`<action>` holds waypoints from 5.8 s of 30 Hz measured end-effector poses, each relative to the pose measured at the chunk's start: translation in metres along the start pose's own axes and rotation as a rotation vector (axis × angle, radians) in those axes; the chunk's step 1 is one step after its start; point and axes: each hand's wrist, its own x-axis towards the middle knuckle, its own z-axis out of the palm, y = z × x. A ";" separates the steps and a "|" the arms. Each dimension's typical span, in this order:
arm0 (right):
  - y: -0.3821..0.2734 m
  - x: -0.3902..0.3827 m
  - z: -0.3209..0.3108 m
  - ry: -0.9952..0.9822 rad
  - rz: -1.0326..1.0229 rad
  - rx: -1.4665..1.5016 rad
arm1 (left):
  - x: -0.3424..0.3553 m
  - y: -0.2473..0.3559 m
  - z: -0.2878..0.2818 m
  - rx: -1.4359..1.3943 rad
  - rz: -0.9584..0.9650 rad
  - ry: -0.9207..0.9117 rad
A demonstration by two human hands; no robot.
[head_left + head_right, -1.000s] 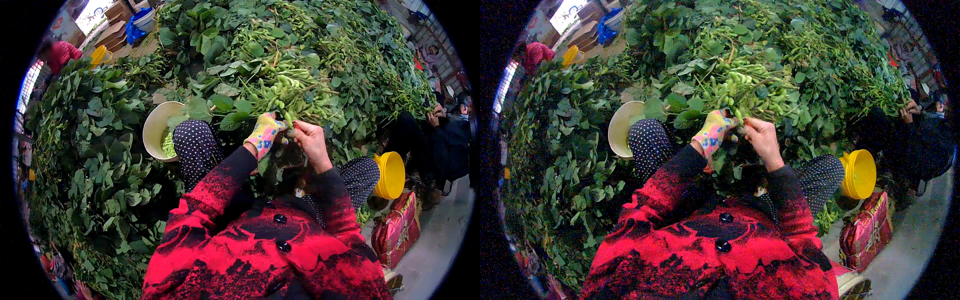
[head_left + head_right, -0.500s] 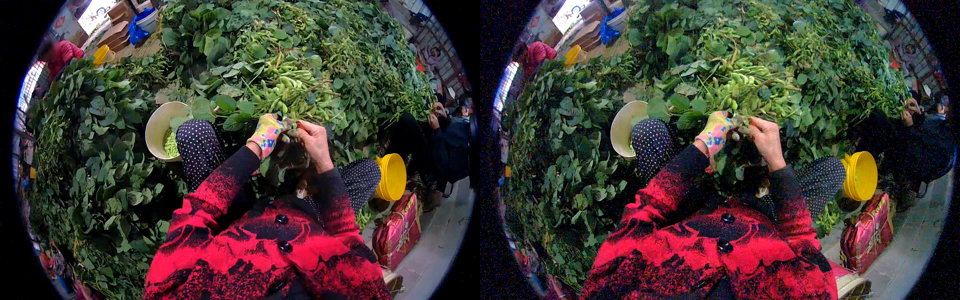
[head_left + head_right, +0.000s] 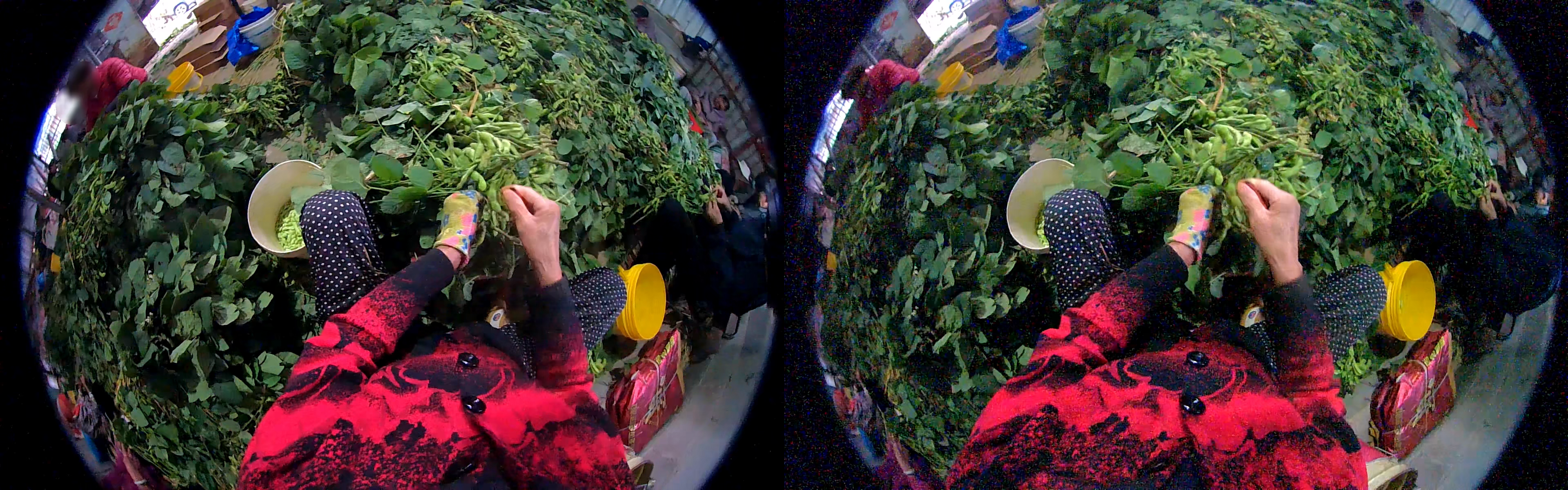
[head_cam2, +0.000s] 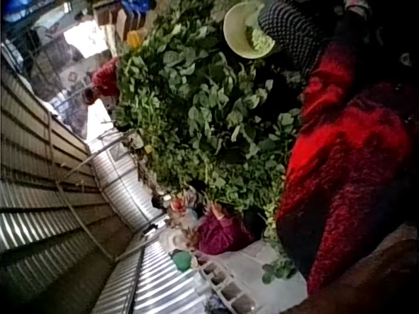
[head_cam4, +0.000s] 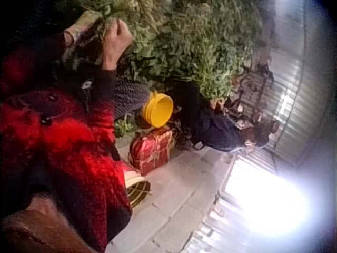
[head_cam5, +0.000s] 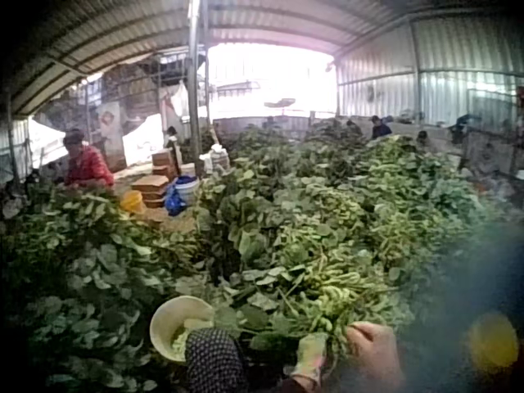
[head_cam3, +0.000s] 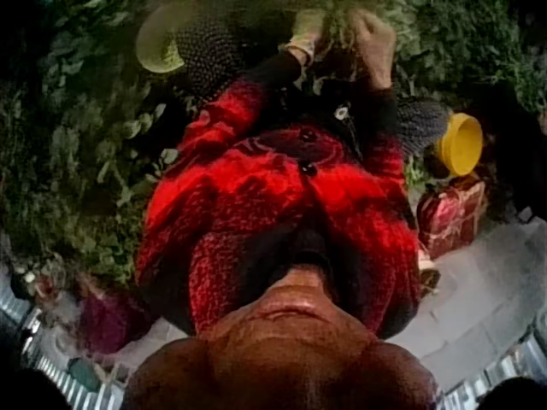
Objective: The person sits on the floor surrounded by piles of green pea plants and shells peas by hand. They remove the peas from the pods and place them into a white bucket, while discarding the empty pods and stems onto the floor.
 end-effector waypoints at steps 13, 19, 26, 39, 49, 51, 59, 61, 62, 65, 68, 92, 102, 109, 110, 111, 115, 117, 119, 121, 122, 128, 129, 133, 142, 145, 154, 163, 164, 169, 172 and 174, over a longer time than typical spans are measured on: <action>0.032 0.044 0.036 -0.036 -0.063 -0.063 | -0.016 0.034 -0.026 -0.248 -0.278 -0.256; 0.034 0.041 0.029 -0.022 0.009 0.042 | -0.031 0.061 -0.058 -0.353 -0.367 -0.372; 0.025 0.027 0.032 -0.061 -0.060 0.119 | -0.017 0.052 -0.065 -0.486 -0.421 -0.212; 0.028 0.012 0.027 -0.037 -0.375 -0.334 | -0.010 0.042 -0.046 -0.460 -0.368 -0.079; 0.042 0.007 0.032 0.036 -0.311 -0.212 | -0.019 0.033 -0.030 -0.406 -0.592 0.131; 0.041 0.005 0.030 0.006 -0.339 -0.133 | -0.018 0.027 -0.039 -0.300 -0.506 0.109; 0.037 0.005 0.024 -0.037 -0.325 -0.190 | -0.002 -0.006 -0.035 0.030 -0.295 0.052; 0.040 0.005 0.023 -0.048 -0.303 -0.243 | -0.012 0.016 -0.030 -0.117 -0.463 -0.039; 0.042 0.005 0.023 -0.044 -0.300 -0.261 | -0.014 0.022 -0.028 -0.187 -0.518 -0.004; 0.040 0.005 0.025 -0.023 -0.321 -0.315 | -0.011 0.020 -0.039 -0.318 -0.587 -0.088; 0.040 0.005 0.024 -0.042 -0.226 -0.296 | -0.017 0.029 -0.036 -0.321 -0.579 -0.042; 0.019 -0.010 0.013 0.167 -0.134 -0.164 | -0.004 0.030 -0.050 -0.584 -0.563 -0.361; 0.033 -0.006 0.038 0.004 -0.032 -0.103 | -0.018 0.026 -0.057 -0.266 -0.234 -0.369; 0.041 -0.003 0.038 -0.060 -0.036 -0.138 | -0.019 0.023 -0.049 -0.491 -0.430 -0.312; 0.040 -0.004 0.038 -0.079 0.007 -0.102 | -0.014 0.020 -0.049 -0.574 -0.488 -0.313; 0.040 -0.005 0.037 -0.064 -0.052 -0.128 | -0.014 0.022 -0.047 -0.561 -0.514 -0.267; 0.036 -0.008 0.040 -0.094 -0.163 -0.167 | -0.010 0.016 -0.053 -0.609 -0.460 -0.291; 0.037 -0.009 0.037 -0.113 -0.188 -0.173 | -0.012 0.023 -0.052 -0.647 -0.544 -0.261; 0.040 -0.007 0.035 -0.145 -0.174 -0.137 | -0.008 0.024 -0.051 -0.707 -0.596 -0.246; 0.038 -0.005 0.034 -0.164 -0.204 -0.155 | -0.006 0.024 -0.049 -0.644 -0.604 -0.239; 0.036 -0.004 0.035 -0.173 -0.219 -0.164 | -0.005 0.023 -0.050 -0.612 -0.608 -0.235; 0.032 -0.007 0.042 -0.141 -0.188 -0.146 | 0.005 0.004 -0.048 -0.537 -0.656 -0.307; 0.033 -0.008 0.041 -0.139 -0.180 -0.157 | 0.000 0.010 -0.046 -0.501 -0.645 -0.246; 0.026 -0.011 0.045 -0.140 -0.126 -0.133 | -0.017 0.036 -0.049 -0.475 -0.549 -0.188; 0.004 -0.011 0.024 -0.048 -0.062 0.040 | -0.015 0.046 -0.045 -0.478 -0.673 -0.214; -0.014 0.001 0.011 0.051 -0.010 -0.127 | -0.004 0.003 -0.038 -0.447 -0.613 -0.232; 0.010 0.024 0.038 0.031 -0.104 -0.236 | -0.013 0.025 -0.037 -0.367 -0.572 -0.160; 0.020 0.024 0.044 0.109 -0.099 -0.177 | -0.033 0.041 -0.051 -0.115 -0.531 -0.130; 0.022 0.023 0.044 0.133 -0.111 -0.179 | -0.030 0.041 -0.060 -0.227 -0.506 -0.121; 0.005 0.008 0.052 0.209 -0.172 -0.273 | -0.012 0.040 -0.085 -0.441 -0.374 -0.218; 0.003 -0.001 0.056 0.238 -0.355 -0.222 | -0.020 0.044 -0.057 -0.427 -0.514 -0.189; 0.000 -0.010 0.061 0.212 -0.351 -0.228 | -0.014 0.036 -0.059 -0.537 -0.614 -0.265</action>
